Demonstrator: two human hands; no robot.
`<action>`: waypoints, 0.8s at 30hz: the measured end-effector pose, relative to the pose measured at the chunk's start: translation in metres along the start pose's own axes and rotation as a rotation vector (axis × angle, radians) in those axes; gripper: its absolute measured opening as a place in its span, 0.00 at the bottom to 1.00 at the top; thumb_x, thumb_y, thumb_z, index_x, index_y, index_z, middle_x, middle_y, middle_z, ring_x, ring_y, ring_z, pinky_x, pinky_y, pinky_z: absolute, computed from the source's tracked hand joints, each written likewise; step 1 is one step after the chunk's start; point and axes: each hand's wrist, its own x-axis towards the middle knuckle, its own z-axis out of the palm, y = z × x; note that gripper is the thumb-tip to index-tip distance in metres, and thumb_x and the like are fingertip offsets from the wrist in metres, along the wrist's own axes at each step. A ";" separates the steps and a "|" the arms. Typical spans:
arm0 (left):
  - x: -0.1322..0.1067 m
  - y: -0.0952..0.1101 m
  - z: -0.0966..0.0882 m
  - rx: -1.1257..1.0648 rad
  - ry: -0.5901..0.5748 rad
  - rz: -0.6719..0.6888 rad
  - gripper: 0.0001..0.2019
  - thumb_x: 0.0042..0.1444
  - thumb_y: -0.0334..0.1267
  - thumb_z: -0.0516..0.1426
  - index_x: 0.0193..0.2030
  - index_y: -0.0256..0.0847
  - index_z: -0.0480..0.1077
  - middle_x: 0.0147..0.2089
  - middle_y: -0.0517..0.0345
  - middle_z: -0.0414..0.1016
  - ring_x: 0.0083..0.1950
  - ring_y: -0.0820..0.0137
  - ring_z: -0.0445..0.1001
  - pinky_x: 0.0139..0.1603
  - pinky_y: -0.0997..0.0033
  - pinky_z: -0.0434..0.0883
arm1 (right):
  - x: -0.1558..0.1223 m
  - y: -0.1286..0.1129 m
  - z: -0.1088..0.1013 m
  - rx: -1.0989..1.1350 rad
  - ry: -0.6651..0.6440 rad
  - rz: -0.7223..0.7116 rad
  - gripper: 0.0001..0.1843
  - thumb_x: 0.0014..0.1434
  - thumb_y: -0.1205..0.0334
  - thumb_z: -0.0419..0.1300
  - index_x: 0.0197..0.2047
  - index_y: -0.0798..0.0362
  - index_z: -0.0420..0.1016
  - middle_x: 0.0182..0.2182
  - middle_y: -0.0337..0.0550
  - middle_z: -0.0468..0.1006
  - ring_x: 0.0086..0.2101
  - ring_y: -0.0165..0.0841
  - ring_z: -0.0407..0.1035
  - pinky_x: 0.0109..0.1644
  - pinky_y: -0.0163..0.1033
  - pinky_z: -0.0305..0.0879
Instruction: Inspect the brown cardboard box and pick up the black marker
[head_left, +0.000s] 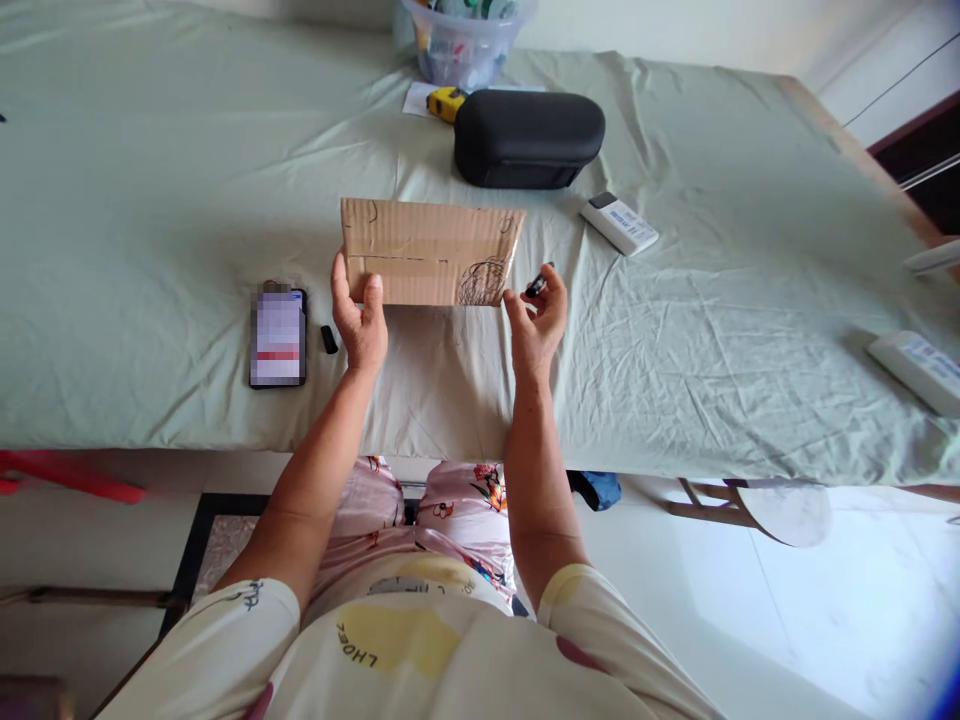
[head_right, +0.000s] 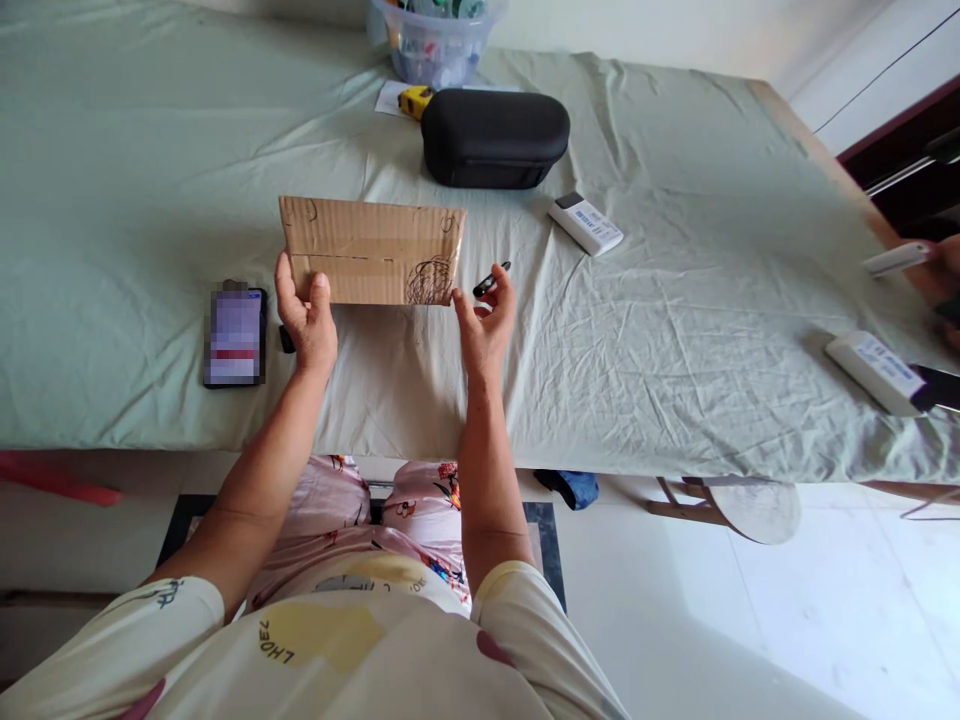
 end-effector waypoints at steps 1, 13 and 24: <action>0.000 -0.001 0.000 0.004 -0.003 0.000 0.46 0.65 0.77 0.55 0.78 0.49 0.57 0.81 0.45 0.65 0.82 0.55 0.67 0.85 0.54 0.63 | 0.000 0.001 0.001 -0.006 0.036 -0.042 0.34 0.71 0.45 0.58 0.76 0.44 0.69 0.59 0.52 0.78 0.52 0.39 0.76 0.56 0.51 0.78; 0.001 -0.005 -0.005 0.098 -0.042 0.016 0.45 0.68 0.75 0.51 0.81 0.49 0.54 0.83 0.45 0.62 0.85 0.55 0.63 0.85 0.53 0.61 | -0.024 -0.038 0.000 0.021 0.462 -0.289 0.29 0.78 0.41 0.32 0.64 0.43 0.65 0.43 0.43 0.67 0.32 0.33 0.74 0.48 0.53 0.78; 0.002 0.001 -0.006 0.061 -0.070 -0.027 0.45 0.68 0.74 0.54 0.81 0.48 0.54 0.83 0.45 0.61 0.86 0.54 0.60 0.86 0.52 0.59 | -0.029 -0.045 0.002 0.119 0.338 -0.386 0.23 0.77 0.38 0.41 0.49 0.45 0.65 0.38 0.38 0.68 0.28 0.28 0.68 0.42 0.46 0.72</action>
